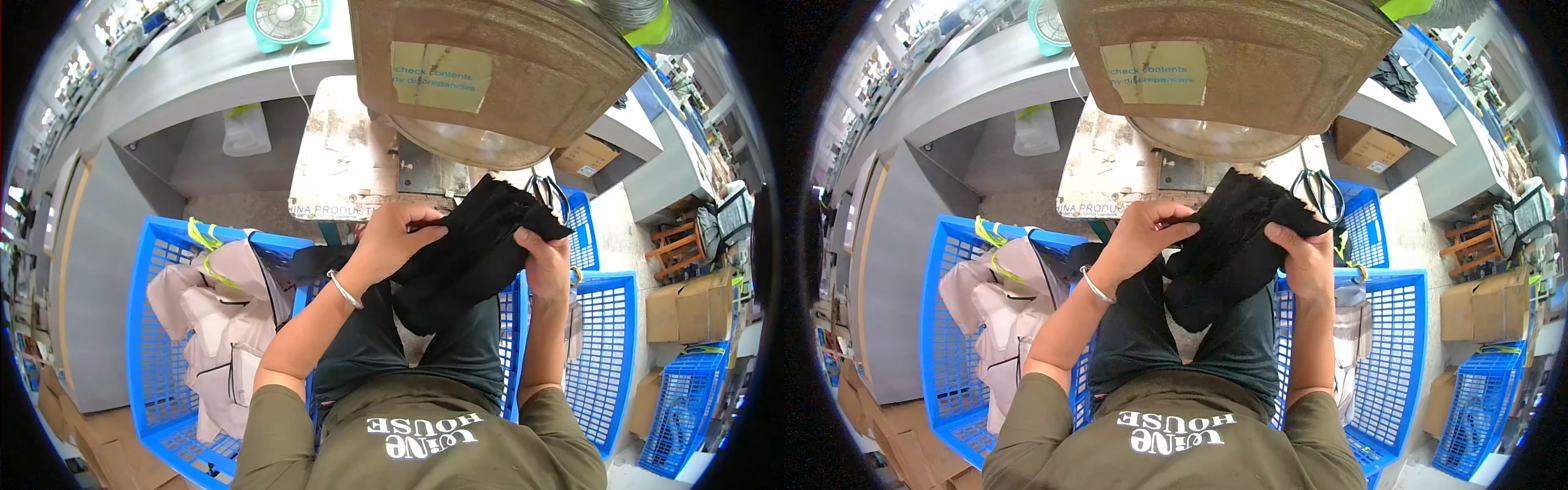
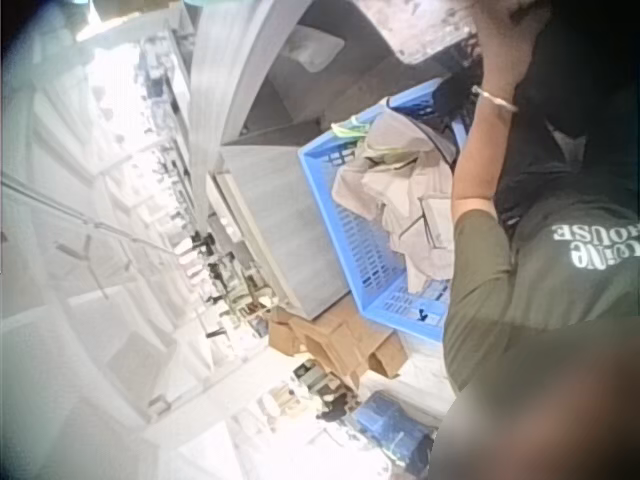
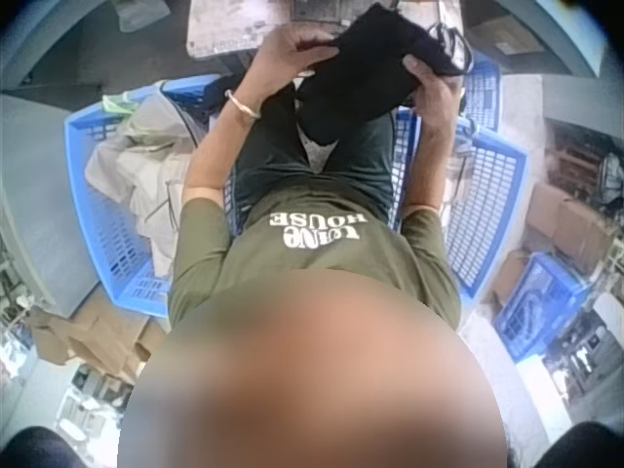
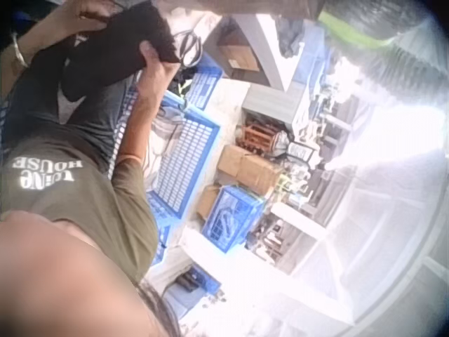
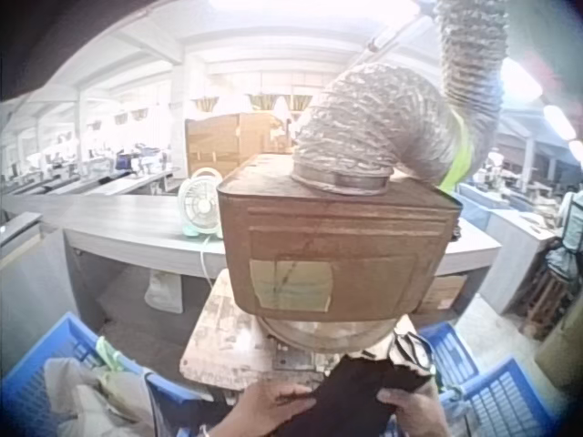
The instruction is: Assembling and aligning fabric components of garments at a factory workstation.
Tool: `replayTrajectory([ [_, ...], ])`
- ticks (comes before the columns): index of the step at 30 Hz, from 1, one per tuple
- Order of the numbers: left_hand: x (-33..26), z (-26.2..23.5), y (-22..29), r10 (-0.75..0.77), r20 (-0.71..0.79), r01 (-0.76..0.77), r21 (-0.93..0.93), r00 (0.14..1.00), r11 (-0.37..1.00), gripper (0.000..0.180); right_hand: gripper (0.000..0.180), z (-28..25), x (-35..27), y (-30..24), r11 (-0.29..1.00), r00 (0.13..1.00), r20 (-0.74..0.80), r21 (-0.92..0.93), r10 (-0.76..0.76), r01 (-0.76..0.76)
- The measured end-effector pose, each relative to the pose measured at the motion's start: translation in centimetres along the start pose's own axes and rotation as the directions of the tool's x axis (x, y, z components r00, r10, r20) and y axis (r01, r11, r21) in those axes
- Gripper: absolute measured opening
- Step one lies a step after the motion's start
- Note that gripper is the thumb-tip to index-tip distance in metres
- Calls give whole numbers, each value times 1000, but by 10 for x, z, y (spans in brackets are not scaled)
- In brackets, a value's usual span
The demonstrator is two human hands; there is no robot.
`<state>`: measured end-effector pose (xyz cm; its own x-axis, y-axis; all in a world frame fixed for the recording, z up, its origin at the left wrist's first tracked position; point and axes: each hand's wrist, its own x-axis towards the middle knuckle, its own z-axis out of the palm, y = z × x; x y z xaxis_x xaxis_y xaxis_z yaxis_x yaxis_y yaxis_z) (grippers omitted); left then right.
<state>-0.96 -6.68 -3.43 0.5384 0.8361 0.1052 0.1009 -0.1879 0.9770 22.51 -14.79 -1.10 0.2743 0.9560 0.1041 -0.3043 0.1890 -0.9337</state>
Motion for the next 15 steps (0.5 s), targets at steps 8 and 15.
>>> replayTrajectory([
  [8,29,-24,14,17,2,-17,17,1000,1000,21,25,-5,33,1,998,999,-10,38,-48,49],
  [15,66,-40,13,-76,60,80,-55,995,995,23,29,-8,57,7,998,999,-27,55,-21,22],
])
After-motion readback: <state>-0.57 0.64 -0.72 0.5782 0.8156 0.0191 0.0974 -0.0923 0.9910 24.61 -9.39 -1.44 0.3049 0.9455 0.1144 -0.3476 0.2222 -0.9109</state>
